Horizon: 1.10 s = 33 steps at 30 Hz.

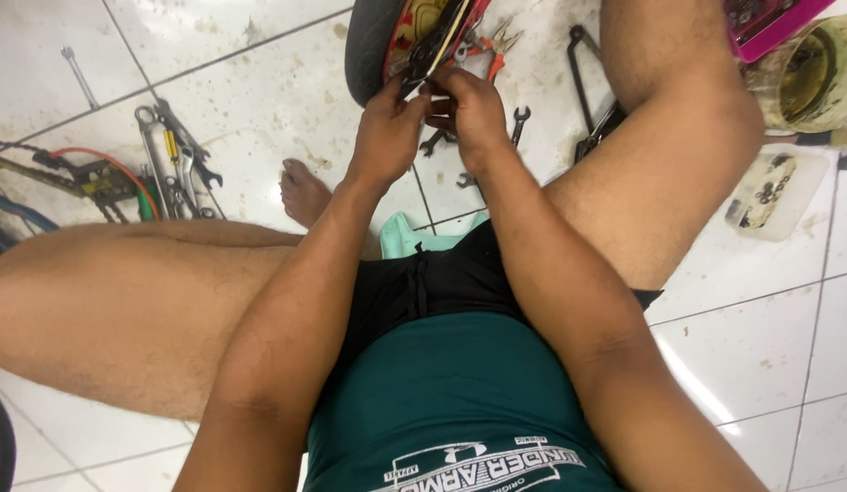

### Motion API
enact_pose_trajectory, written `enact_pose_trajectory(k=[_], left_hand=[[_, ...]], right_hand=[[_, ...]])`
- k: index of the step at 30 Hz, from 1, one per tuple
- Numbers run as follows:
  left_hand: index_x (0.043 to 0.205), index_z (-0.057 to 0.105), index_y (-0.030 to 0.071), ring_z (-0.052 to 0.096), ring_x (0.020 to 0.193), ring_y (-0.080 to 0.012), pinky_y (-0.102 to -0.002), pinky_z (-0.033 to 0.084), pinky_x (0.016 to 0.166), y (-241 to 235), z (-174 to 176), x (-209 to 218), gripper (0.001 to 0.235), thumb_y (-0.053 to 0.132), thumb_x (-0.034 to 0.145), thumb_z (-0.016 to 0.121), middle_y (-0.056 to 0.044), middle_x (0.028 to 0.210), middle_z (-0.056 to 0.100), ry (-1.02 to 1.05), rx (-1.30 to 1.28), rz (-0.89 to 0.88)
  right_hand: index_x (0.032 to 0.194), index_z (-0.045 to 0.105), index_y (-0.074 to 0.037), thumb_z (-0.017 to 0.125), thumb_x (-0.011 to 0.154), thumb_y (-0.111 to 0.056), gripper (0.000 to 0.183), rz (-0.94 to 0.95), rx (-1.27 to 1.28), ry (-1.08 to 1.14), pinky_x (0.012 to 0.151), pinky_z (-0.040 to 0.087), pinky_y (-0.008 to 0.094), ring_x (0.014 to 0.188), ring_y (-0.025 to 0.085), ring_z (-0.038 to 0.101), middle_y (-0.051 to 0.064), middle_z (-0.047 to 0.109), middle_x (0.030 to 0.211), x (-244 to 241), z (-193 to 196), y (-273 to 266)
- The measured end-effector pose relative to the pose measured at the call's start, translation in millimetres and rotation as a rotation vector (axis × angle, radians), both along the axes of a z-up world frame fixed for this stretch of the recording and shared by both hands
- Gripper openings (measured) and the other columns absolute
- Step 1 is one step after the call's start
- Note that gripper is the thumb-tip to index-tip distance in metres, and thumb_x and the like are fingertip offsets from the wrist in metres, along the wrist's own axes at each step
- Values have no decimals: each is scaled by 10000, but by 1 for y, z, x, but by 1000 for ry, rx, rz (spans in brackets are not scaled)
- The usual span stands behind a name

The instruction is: The person sits on the floor and works on the rear wheel of a red bicycle. They use a wrench to tighten the axle nuts and a spray can to lubricate the chain. The person rotates the wheel to check the alignment and continues adjusting the nuts.

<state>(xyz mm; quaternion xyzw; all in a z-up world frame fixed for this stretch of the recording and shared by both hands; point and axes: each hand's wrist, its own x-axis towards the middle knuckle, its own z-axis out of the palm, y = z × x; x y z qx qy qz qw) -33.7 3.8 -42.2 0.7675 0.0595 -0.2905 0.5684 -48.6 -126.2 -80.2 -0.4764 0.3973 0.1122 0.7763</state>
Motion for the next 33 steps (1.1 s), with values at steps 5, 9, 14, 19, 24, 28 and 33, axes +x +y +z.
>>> enact_pose_trajectory(k=[5, 9, 14, 19, 24, 28, 33], left_hand=[[1231, 637, 97, 675, 963, -460, -525, 494, 744, 3, -9, -5, 508, 487, 1015, 394, -196, 1065, 758, -294, 320, -139], [1153, 606, 88, 648, 783, -556, -622, 452, 592, 2, -11, -5, 503, 502, 1039, 343, -251, 918, 748, -393, 441, -187], [1022, 644, 19, 642, 681, -537, -622, 442, 550, 0, -25, -3, 461, 410, 1062, 402, -262, 807, 728, -434, 435, -198], [964, 659, 10, 659, 738, -505, -581, 445, 593, -6, -19, -2, 475, 412, 1036, 416, -240, 829, 735, -365, 361, -159], [966, 661, -12, 645, 652, -520, -612, 460, 538, -4, -29, 0, 506, 413, 1067, 405, -272, 778, 719, -463, 458, -163], [881, 648, -14, 644, 577, -499, -586, 466, 468, -14, -24, 0, 456, 363, 1064, 468, -269, 720, 703, -565, 432, -139], [985, 699, -9, 678, 715, -530, -619, 505, 602, -31, -7, 10, 456, 380, 1046, 471, -274, 838, 743, -461, 507, -66]], right_hand=[[735, 560, -116, 605, 953, -278, 275, 66, -440, -173, 547, 375, 309, 622, 125, 441, 0, 493, 674, -4, -11, -8], [924, 649, -173, 554, 941, -185, 97, 83, -755, -283, 816, 501, 306, 910, 170, 671, -10, 737, 931, 1, 0, -10], [988, 540, -143, 440, 979, -522, 392, 89, -841, -111, 744, 495, 361, 826, 179, 644, 30, 686, 897, 24, 10, -33], [1168, 554, -138, 300, 945, -615, 585, 426, -922, -11, 860, 469, 461, 1094, 363, 628, 159, 650, 1185, 63, 1, -60], [840, 550, -87, 297, 1058, -396, 455, 346, -1127, -245, 609, 461, 494, 684, 364, 668, 169, 694, 763, 75, -19, -61], [892, 555, -89, 283, 1073, -358, 423, 385, -1111, -259, 613, 488, 484, 710, 337, 671, 159, 697, 801, 69, -24, -66], [846, 510, -132, 230, 979, -642, 597, 394, -944, -217, 616, 493, 378, 700, 199, 638, 60, 675, 777, 66, 9, -58]])
